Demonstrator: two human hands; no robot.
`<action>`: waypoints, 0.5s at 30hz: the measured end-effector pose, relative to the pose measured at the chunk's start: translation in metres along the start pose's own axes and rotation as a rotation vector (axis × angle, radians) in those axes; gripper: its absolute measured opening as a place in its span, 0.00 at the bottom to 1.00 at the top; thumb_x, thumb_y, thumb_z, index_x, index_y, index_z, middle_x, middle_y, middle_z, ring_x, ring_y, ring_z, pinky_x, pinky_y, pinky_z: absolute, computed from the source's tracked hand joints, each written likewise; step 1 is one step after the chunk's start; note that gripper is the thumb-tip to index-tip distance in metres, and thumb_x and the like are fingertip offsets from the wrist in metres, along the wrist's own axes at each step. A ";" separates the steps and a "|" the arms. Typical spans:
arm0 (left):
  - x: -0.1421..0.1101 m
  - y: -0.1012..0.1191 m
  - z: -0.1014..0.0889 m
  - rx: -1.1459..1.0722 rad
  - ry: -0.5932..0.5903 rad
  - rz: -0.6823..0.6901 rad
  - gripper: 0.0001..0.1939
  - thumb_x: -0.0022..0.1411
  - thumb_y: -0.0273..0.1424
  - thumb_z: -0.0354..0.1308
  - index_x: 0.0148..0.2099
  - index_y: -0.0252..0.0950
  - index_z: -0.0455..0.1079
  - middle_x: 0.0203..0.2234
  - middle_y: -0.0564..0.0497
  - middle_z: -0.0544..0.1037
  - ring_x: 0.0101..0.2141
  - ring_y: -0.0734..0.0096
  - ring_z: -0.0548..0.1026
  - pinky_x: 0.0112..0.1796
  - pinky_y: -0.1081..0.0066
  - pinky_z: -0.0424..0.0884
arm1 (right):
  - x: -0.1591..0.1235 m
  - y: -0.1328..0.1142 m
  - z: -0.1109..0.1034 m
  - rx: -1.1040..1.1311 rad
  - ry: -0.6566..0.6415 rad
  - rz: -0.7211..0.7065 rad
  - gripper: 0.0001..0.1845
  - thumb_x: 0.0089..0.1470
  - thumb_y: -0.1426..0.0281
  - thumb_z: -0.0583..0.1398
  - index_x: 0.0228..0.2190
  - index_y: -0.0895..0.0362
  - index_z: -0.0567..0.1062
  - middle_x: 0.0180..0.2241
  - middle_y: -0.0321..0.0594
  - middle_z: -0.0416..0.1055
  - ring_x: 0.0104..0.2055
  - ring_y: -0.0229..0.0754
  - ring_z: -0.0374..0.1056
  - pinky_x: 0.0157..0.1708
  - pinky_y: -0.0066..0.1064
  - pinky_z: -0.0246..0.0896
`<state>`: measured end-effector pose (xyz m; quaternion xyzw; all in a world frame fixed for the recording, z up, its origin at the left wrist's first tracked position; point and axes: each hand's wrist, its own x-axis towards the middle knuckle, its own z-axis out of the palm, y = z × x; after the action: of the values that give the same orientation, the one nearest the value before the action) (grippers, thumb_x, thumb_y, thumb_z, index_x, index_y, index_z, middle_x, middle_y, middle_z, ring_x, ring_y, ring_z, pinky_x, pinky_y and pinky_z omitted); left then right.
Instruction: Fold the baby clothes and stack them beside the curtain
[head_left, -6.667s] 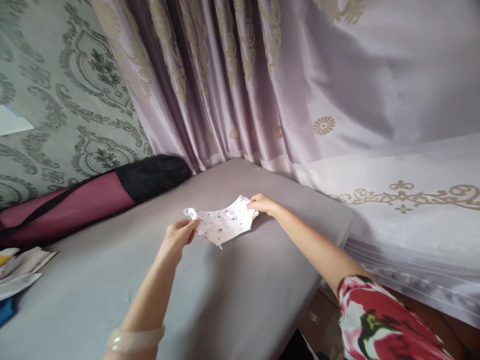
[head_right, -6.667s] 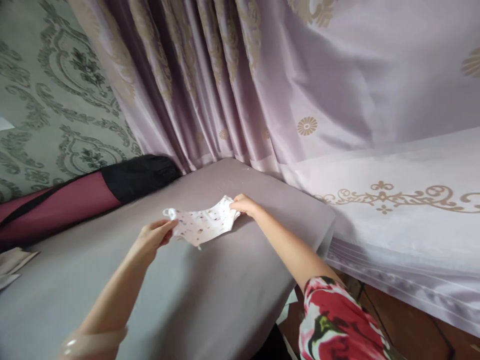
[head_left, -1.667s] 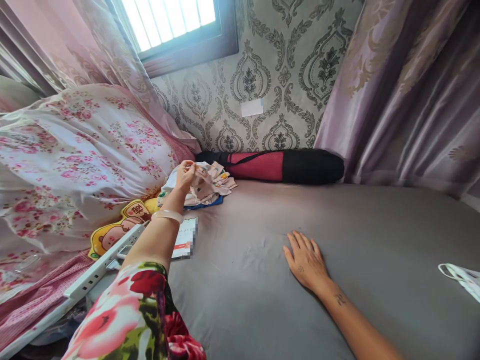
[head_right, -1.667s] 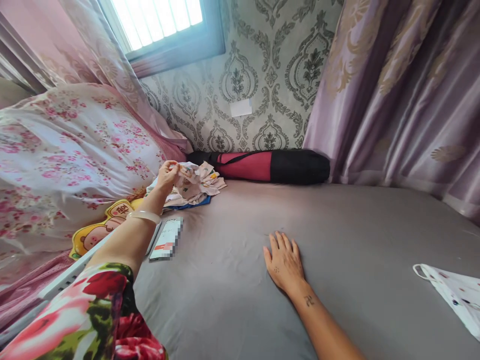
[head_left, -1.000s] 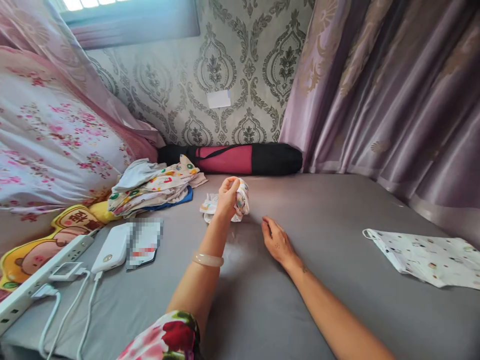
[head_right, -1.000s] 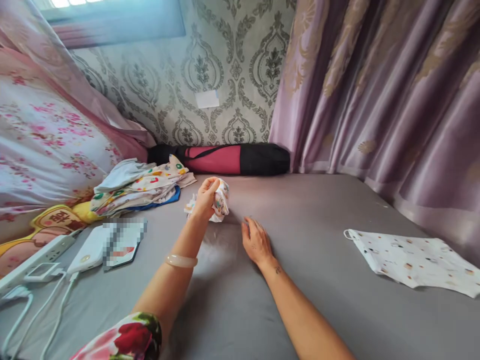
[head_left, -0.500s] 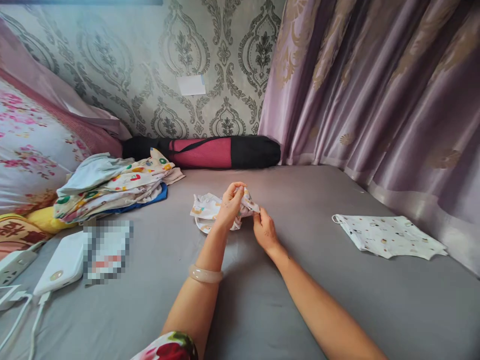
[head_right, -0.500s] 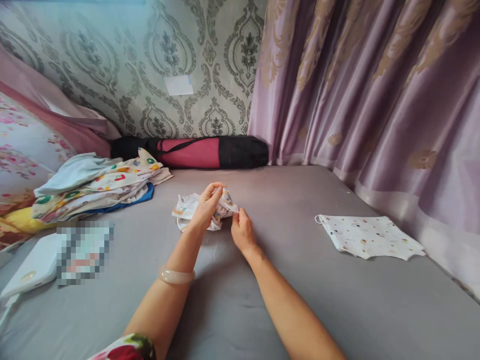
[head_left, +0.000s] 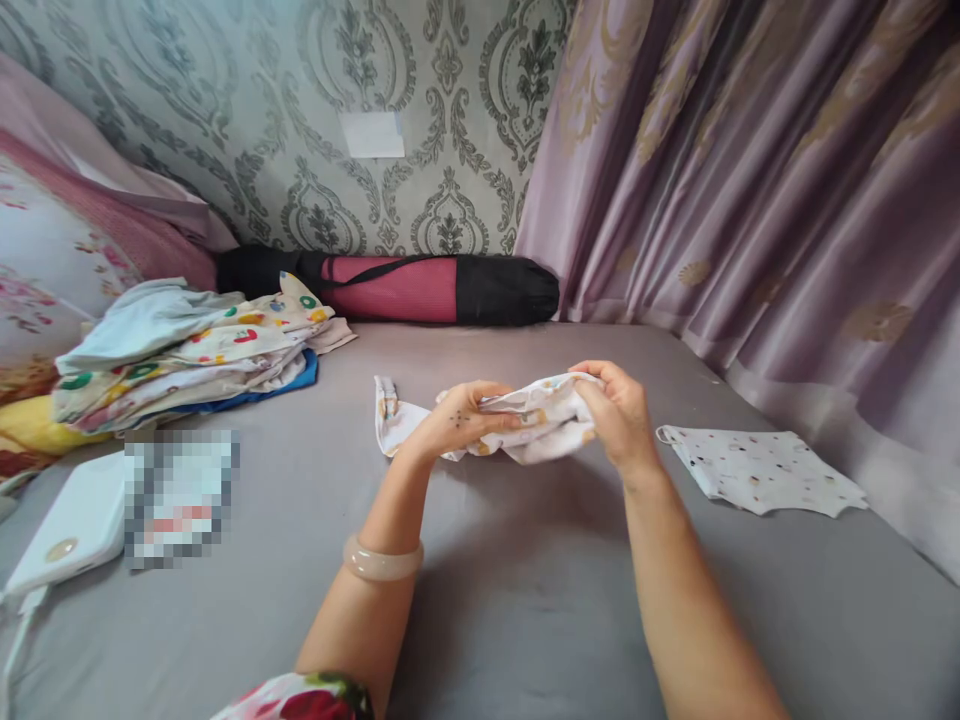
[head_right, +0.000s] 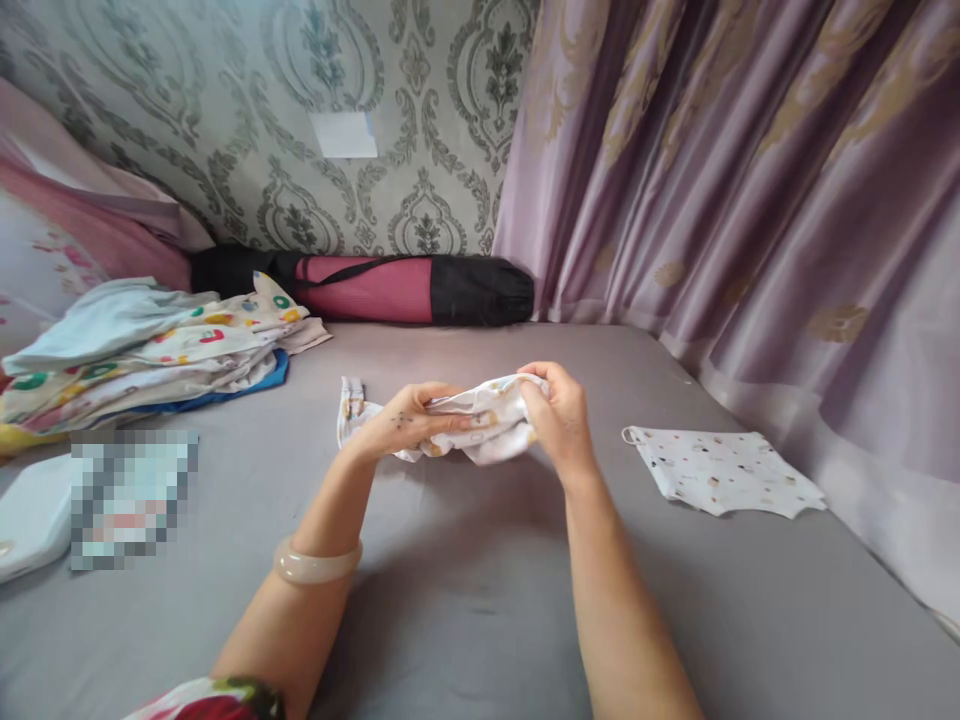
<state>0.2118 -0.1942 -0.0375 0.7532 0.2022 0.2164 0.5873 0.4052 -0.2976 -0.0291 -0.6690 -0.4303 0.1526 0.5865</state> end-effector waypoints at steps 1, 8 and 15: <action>-0.001 0.001 -0.001 0.001 -0.035 -0.012 0.18 0.54 0.45 0.64 0.41 0.36 0.75 0.26 0.53 0.73 0.21 0.78 0.69 0.19 0.79 0.62 | -0.003 -0.011 -0.010 0.003 -0.062 0.039 0.15 0.48 0.62 0.60 0.35 0.58 0.77 0.26 0.38 0.74 0.25 0.39 0.66 0.25 0.28 0.59; 0.000 0.001 -0.002 0.088 -0.120 0.063 0.23 0.62 0.48 0.56 0.27 0.33 0.70 0.19 0.56 0.63 0.20 0.80 0.60 0.20 0.77 0.53 | -0.009 -0.024 -0.051 -0.202 -0.485 0.141 0.21 0.52 0.51 0.60 0.30 0.57 0.79 0.25 0.38 0.74 0.24 0.38 0.67 0.22 0.26 0.59; 0.009 -0.014 0.006 0.120 -0.177 0.054 0.20 0.63 0.47 0.55 0.31 0.34 0.73 0.21 0.56 0.64 0.23 0.77 0.60 0.23 0.75 0.55 | -0.005 -0.005 -0.030 -0.284 -0.532 0.004 0.17 0.56 0.57 0.58 0.37 0.55 0.80 0.35 0.39 0.78 0.36 0.41 0.72 0.34 0.29 0.66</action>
<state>0.2219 -0.1906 -0.0513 0.8085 0.1418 0.1525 0.5505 0.4214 -0.3211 -0.0185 -0.6817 -0.5846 0.2621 0.3532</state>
